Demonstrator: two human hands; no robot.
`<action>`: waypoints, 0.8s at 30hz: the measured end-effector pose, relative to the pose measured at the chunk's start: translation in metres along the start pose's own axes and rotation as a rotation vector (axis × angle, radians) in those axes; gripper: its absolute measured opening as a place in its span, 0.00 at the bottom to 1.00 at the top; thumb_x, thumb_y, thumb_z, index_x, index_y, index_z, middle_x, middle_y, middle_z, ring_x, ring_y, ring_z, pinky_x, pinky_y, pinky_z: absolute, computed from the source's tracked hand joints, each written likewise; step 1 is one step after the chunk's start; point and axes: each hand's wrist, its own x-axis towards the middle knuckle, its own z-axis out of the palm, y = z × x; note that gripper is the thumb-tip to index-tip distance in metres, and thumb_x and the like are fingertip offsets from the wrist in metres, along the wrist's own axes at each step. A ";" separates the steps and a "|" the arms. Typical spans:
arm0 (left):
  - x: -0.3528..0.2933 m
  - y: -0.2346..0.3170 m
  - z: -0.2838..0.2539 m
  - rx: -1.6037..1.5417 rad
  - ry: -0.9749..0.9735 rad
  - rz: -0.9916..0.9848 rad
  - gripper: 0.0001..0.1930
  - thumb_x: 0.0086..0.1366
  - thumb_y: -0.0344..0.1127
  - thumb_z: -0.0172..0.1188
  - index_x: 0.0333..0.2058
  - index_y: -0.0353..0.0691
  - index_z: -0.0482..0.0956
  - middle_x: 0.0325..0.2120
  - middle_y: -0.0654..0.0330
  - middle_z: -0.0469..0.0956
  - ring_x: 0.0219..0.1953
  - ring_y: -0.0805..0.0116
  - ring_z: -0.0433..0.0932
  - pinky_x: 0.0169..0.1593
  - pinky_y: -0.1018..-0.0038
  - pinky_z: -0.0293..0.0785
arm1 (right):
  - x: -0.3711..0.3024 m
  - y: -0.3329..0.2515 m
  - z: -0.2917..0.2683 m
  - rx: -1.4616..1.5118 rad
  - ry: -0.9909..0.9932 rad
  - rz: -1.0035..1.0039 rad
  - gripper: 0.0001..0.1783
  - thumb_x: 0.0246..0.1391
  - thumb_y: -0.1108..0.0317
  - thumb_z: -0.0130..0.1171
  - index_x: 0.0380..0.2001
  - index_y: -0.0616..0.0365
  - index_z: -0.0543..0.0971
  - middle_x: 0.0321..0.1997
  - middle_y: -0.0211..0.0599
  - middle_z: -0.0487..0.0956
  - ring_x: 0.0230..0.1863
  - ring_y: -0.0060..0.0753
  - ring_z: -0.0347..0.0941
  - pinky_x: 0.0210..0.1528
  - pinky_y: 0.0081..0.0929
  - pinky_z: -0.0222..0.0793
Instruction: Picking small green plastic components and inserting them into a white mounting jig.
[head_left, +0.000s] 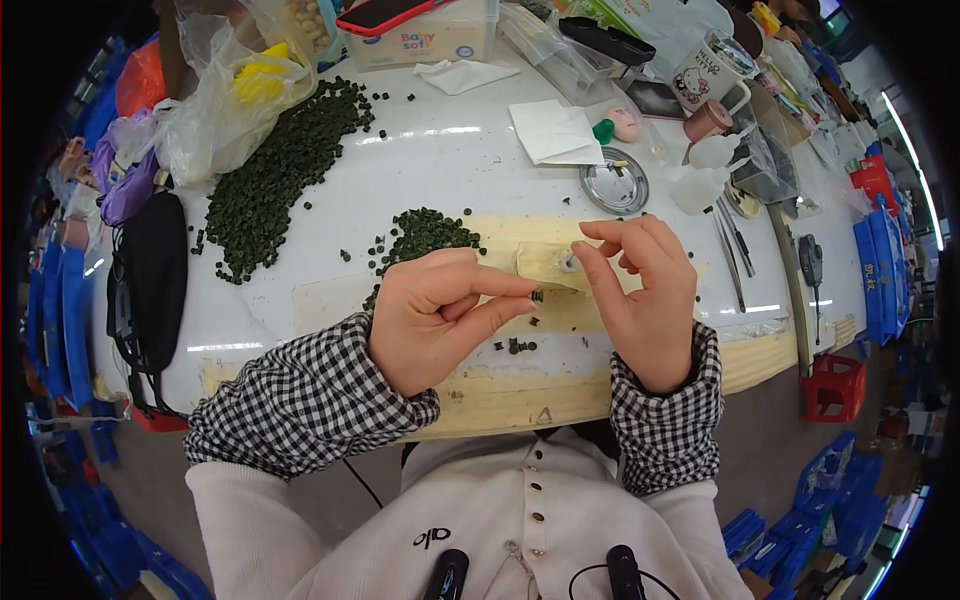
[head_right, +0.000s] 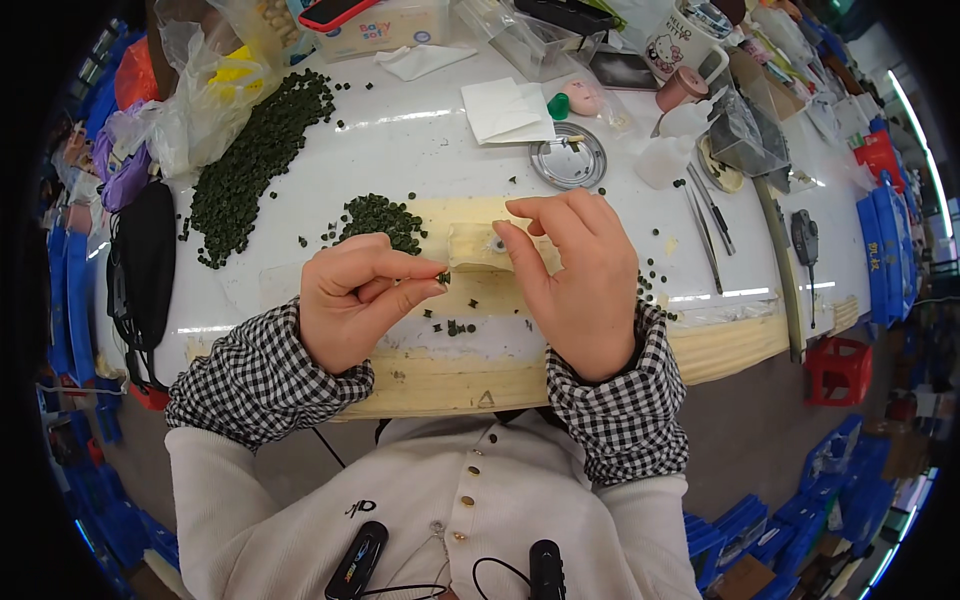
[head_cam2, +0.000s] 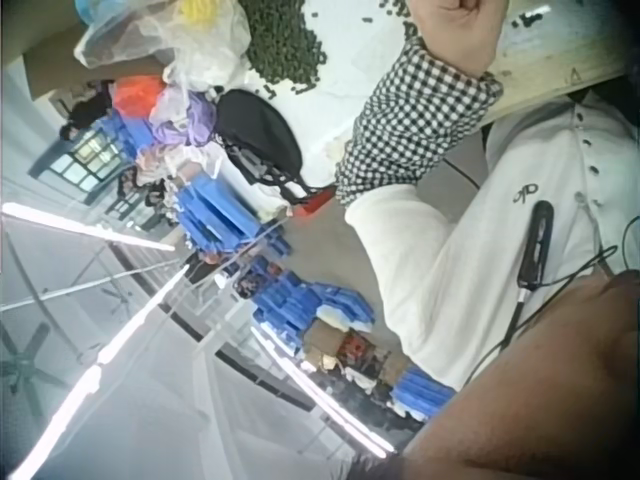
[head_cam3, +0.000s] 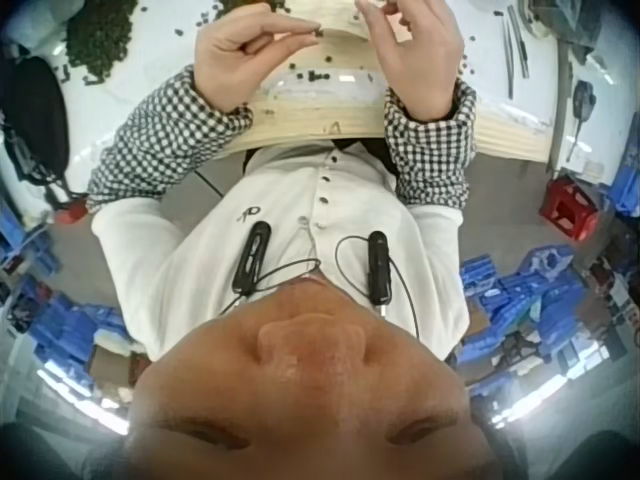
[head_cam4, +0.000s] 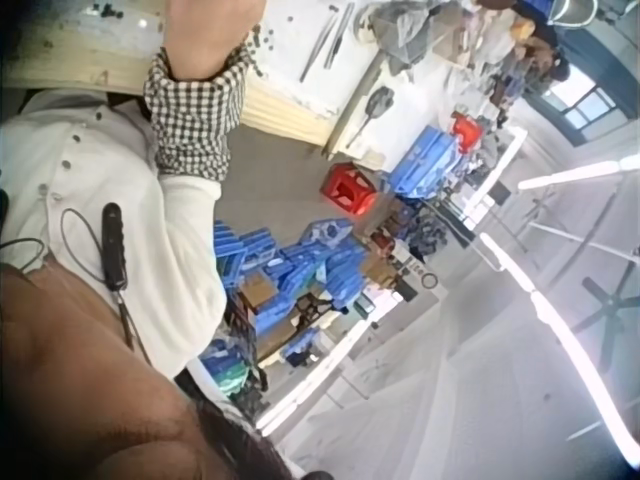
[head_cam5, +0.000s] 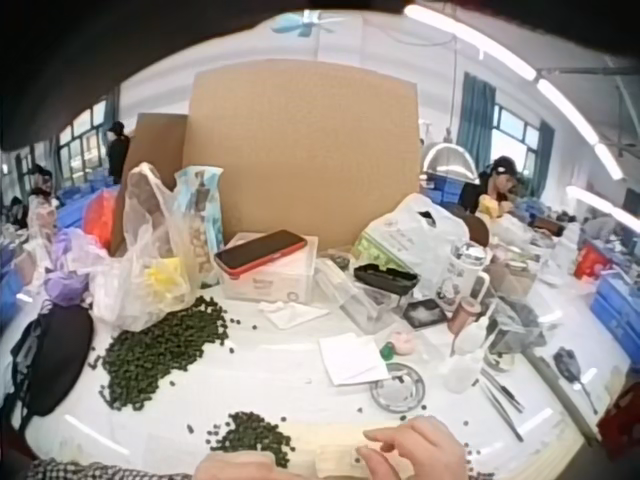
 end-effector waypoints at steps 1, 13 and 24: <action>-0.001 -0.001 0.000 0.002 -0.002 -0.005 0.10 0.52 0.22 0.66 0.35 0.38 0.83 0.14 0.72 0.57 0.18 0.83 0.55 0.23 0.82 0.52 | 0.000 0.002 0.003 0.020 -0.007 -0.019 0.08 0.44 0.76 0.63 0.30 0.62 0.79 0.25 0.36 0.72 0.28 0.35 0.70 0.30 0.28 0.66; -0.001 -0.002 0.000 0.017 -0.025 0.033 0.10 0.53 0.24 0.66 0.35 0.39 0.83 0.13 0.72 0.57 0.17 0.81 0.55 0.23 0.80 0.52 | -0.007 -0.021 -0.014 0.419 0.065 -0.137 0.04 0.52 0.77 0.60 0.31 0.65 0.76 0.31 0.38 0.77 0.31 0.31 0.73 0.33 0.22 0.69; -0.001 -0.002 0.000 0.043 -0.048 0.025 0.10 0.53 0.25 0.66 0.36 0.42 0.83 0.12 0.71 0.56 0.17 0.79 0.55 0.23 0.78 0.52 | -0.012 -0.021 0.000 0.584 -0.010 -0.094 0.03 0.54 0.78 0.56 0.32 0.65 0.74 0.31 0.39 0.77 0.28 0.30 0.76 0.30 0.21 0.71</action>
